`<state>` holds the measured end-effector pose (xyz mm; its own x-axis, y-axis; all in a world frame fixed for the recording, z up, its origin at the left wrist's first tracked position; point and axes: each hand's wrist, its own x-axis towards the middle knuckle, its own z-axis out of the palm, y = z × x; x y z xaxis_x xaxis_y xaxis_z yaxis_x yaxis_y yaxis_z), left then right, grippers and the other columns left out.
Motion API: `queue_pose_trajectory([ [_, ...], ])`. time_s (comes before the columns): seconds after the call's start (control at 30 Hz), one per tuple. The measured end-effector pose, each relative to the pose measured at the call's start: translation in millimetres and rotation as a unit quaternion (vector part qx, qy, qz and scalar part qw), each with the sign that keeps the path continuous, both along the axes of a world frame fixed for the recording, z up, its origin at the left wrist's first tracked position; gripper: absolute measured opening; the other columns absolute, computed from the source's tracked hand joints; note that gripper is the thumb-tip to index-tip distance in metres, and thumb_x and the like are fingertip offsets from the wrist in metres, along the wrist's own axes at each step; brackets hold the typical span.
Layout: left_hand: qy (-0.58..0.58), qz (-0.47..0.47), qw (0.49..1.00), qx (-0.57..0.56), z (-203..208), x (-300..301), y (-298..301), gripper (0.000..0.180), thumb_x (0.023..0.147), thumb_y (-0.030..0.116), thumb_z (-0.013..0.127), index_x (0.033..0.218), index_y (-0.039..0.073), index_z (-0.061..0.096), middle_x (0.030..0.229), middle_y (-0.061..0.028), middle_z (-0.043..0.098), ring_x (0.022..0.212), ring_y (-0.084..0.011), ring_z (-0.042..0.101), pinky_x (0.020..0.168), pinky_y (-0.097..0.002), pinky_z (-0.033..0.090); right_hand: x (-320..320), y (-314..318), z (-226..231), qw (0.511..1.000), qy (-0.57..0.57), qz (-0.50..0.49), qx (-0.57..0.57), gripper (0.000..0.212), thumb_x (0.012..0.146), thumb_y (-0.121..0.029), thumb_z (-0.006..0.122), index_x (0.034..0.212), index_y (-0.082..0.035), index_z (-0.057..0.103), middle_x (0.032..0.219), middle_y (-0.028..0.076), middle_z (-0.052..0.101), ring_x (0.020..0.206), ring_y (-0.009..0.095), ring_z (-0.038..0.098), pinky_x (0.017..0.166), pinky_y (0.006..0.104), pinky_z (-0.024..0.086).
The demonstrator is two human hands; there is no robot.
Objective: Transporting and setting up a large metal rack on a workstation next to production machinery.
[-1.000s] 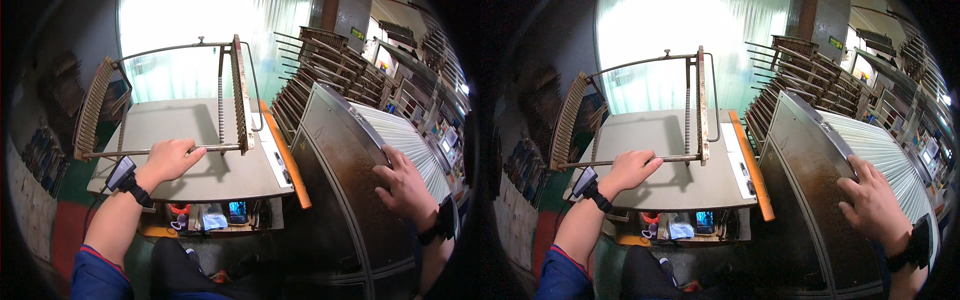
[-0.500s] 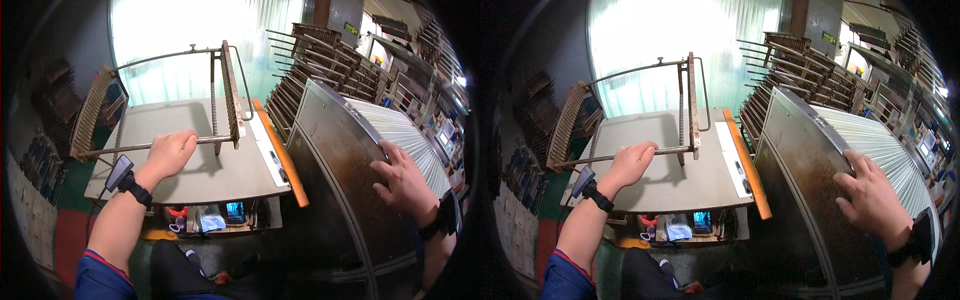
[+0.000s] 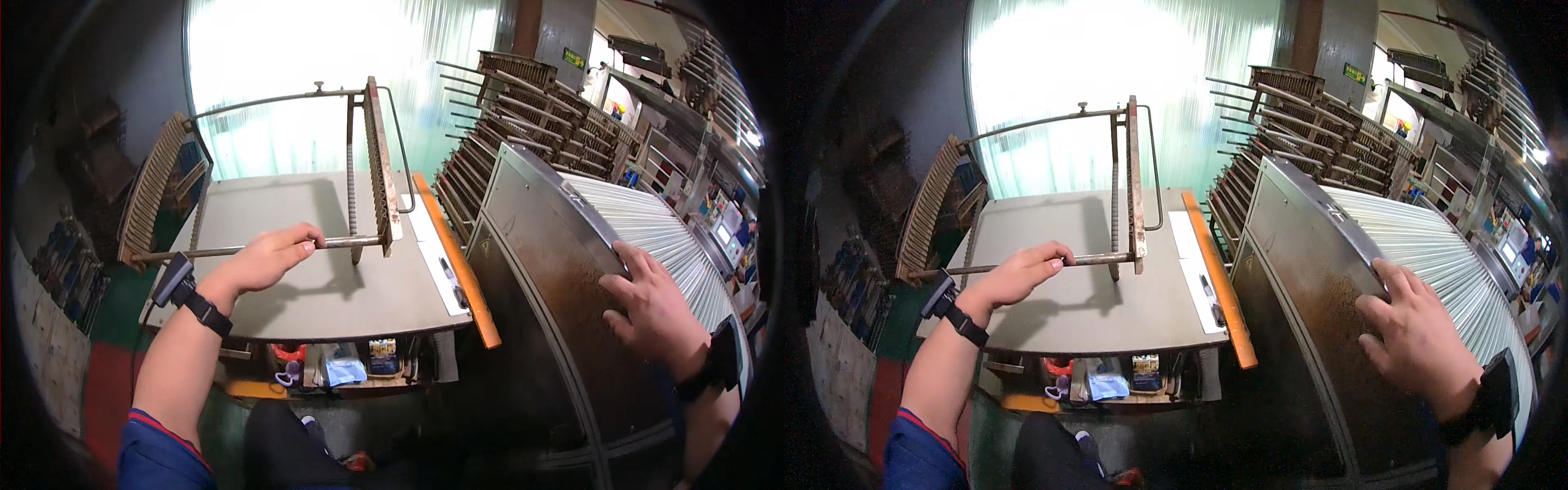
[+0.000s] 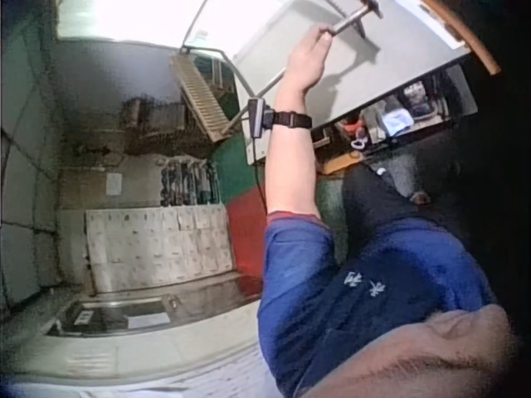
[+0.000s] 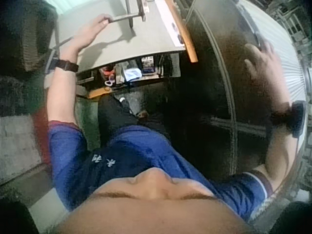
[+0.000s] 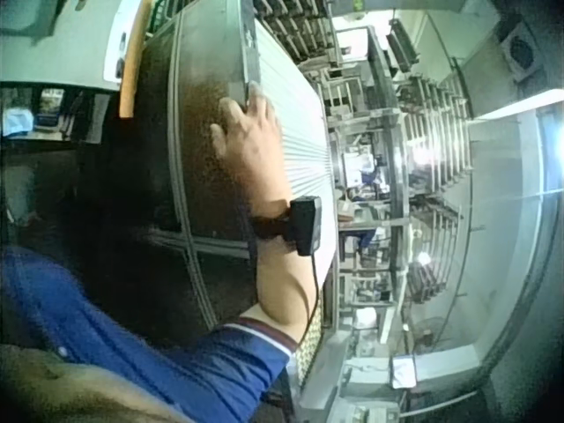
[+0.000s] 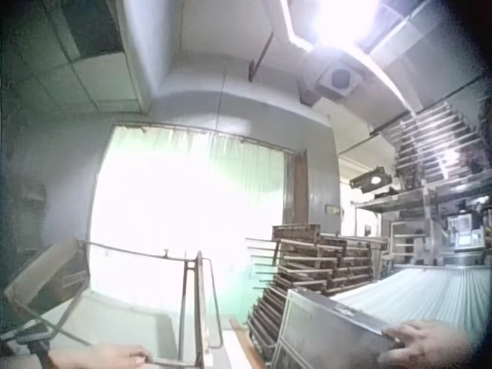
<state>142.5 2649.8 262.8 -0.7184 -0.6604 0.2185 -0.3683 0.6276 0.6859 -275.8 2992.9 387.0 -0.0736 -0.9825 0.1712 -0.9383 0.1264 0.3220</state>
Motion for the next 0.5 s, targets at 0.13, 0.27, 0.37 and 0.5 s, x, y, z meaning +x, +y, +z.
queue_pose_trajectory([
  [0.13, -0.06, -0.017, 0.997, 0.051, 10.8, 0.1, -1.6, 0.024, 0.112, 0.023, 0.06, 0.127, 0.006, 0.067, 0.111, -0.0047, 0.068, 0.11, -0.016, 0.06, 0.103, -0.0353, 0.049, -3.5, -0.3, -1.8, 1.0, 0.01, 0.01, -0.007, 0.043, 0.087, -0.021, 0.082, 0.126, -0.007, 0.072, 0.156, 0.028, 0.05, 0.144, 0.045, 0.051, 0.122, 0.0518, 0.043],
  [0.27, -0.064, 0.002, 0.997, 0.038, 11.8, 1.4, 3.0, 0.022, 0.106, 0.018, 0.073, 0.124, 0.006, 0.069, 0.105, -0.0021, 0.07, 0.099, -0.0136, 0.064, 0.093, -0.0332, 0.054, -1.8, -1.7, -2.6, 1.0, 0.012, 0.005, -0.012, 0.042, 0.087, -0.021, 0.082, 0.124, -0.006, 0.072, 0.156, 0.028, 0.05, 0.144, 0.045, 0.051, 0.122, 0.0512, 0.043],
  [0.37, -0.024, 0.032, 0.998, 0.044, -3.1, 6.2, 3.3, 0.028, 0.102, 0.025, 0.079, 0.121, 0.005, 0.072, 0.102, -0.0081, 0.076, 0.093, -0.0164, 0.069, 0.085, -0.0341, 0.055, -4.4, -1.9, -2.3, 1.0, -0.003, 0.022, -0.004, 0.046, 0.083, -0.017, 0.083, 0.126, -0.006, 0.07, 0.158, 0.029, 0.048, 0.145, 0.047, 0.049, 0.124, 0.0509, 0.04],
  [0.5, 0.021, 0.062, 0.998, 0.022, -18.7, 3.7, -3.3, 0.029, 0.098, 0.025, 0.083, 0.119, 0.005, 0.075, 0.098, -0.0083, 0.078, 0.085, -0.0143, 0.069, 0.08, -0.033, 0.056, -4.4, -0.6, -3.5, 1.0, 0.001, 0.012, -0.006, 0.046, 0.083, -0.016, 0.083, 0.127, -0.006, 0.07, 0.158, 0.028, 0.048, 0.145, 0.047, 0.049, 0.124, 0.0507, 0.041],
])
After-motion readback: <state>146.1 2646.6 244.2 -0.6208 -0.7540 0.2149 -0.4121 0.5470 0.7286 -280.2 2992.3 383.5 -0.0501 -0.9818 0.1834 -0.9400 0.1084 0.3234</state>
